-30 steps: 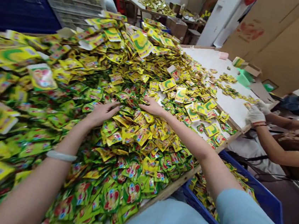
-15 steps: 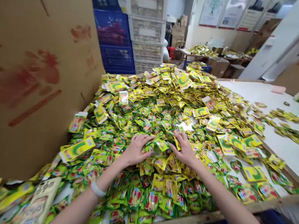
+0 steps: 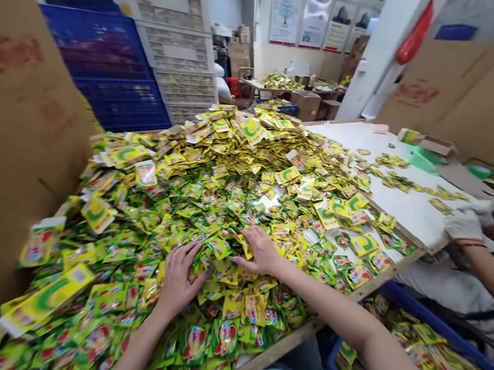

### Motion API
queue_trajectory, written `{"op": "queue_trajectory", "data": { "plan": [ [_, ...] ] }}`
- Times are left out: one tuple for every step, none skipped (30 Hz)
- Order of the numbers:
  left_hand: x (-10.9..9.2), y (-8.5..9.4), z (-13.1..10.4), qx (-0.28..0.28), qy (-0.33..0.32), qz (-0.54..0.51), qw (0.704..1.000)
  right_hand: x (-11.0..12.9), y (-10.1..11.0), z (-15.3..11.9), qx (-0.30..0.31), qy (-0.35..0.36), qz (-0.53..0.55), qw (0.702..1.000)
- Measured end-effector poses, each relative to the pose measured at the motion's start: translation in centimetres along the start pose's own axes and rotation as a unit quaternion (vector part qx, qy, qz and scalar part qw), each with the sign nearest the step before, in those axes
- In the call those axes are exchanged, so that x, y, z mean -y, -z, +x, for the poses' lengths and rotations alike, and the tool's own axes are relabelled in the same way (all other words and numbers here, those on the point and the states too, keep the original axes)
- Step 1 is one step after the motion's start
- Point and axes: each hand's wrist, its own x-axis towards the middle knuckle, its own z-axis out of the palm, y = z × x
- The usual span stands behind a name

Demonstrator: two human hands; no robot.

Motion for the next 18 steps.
{"op": "queue_trajectory", "data": {
  "plan": [
    [0.15,-0.05,0.08,-0.007,-0.009,0.003,1.000,-0.11,-0.07,0.06,-0.001,-0.001,-0.004,1.000],
    [0.26,-0.09,0.14,-0.013,-0.016,0.005,1.000,-0.19,-0.14,0.10,-0.003,-0.002,-0.009,1.000],
    [0.34,-0.12,0.19,-0.019,-0.020,0.007,1.000,-0.25,-0.20,0.14,-0.006,-0.001,-0.014,1.000],
    [0.40,-0.16,0.23,-0.023,-0.021,0.009,0.999,-0.30,-0.27,0.18,-0.010,0.003,-0.017,1.000],
    [0.44,-0.22,0.26,-0.024,-0.021,0.009,0.999,-0.35,-0.33,0.23,-0.013,0.006,-0.021,1.000],
    [0.48,-0.29,0.31,-0.025,-0.021,0.010,0.999,-0.41,-0.40,0.28,-0.016,0.008,-0.024,1.000],
    [0.53,-0.36,0.35,-0.025,-0.020,0.010,0.999,-0.48,-0.45,0.33,-0.017,0.008,-0.026,0.999],
    [0.58,-0.44,0.39,-0.026,-0.019,0.010,0.999,-0.55,-0.50,0.37,-0.015,0.006,-0.028,0.999],
    [0.62,-0.52,0.43,-0.027,-0.018,0.010,0.999,-0.61,-0.53,0.41,-0.012,0.003,-0.028,1.000],
    [0.66,-0.59,0.46,-0.028,-0.017,0.010,0.999,-0.66,-0.56,0.43,-0.007,-0.001,-0.028,1.000],
    [0.69,-0.64,0.49,-0.029,-0.017,0.009,0.999,-0.70,-0.57,0.44,-0.001,-0.003,-0.027,1.000],
    [0.71,-0.68,0.51,-0.030,-0.015,0.008,0.999,-0.73,-0.57,0.44,0.005,-0.005,-0.025,1.000],
    [0.71,-0.69,0.52,-0.031,-0.014,0.008,0.999,-0.74,-0.57,0.42,0.009,-0.005,-0.025,1.000],
    [0.69,-0.69,0.53,-0.032,-0.013,0.009,0.999,-0.75,-0.55,0.40,0.011,-0.007,-0.024,1.000],
    [0.66,-0.67,0.55,-0.033,-0.014,0.011,0.999,-0.74,-0.53,0.38,0.012,-0.008,-0.025,1.000],
    [0.62,-0.64,0.56,-0.035,-0.015,0.012,0.999,-0.72,-0.50,0.36,0.012,-0.009,-0.026,1.000],
    [0.57,-0.60,0.59,-0.036,-0.016,0.014,0.999,-0.70,-0.47,0.35,0.012,-0.011,-0.028,0.999],
    [0.50,-0.56,0.63,-0.038,-0.019,0.015,0.999,-0.68,-0.44,0.36,0.013,-0.012,-0.030,0.999]
  ]
}}
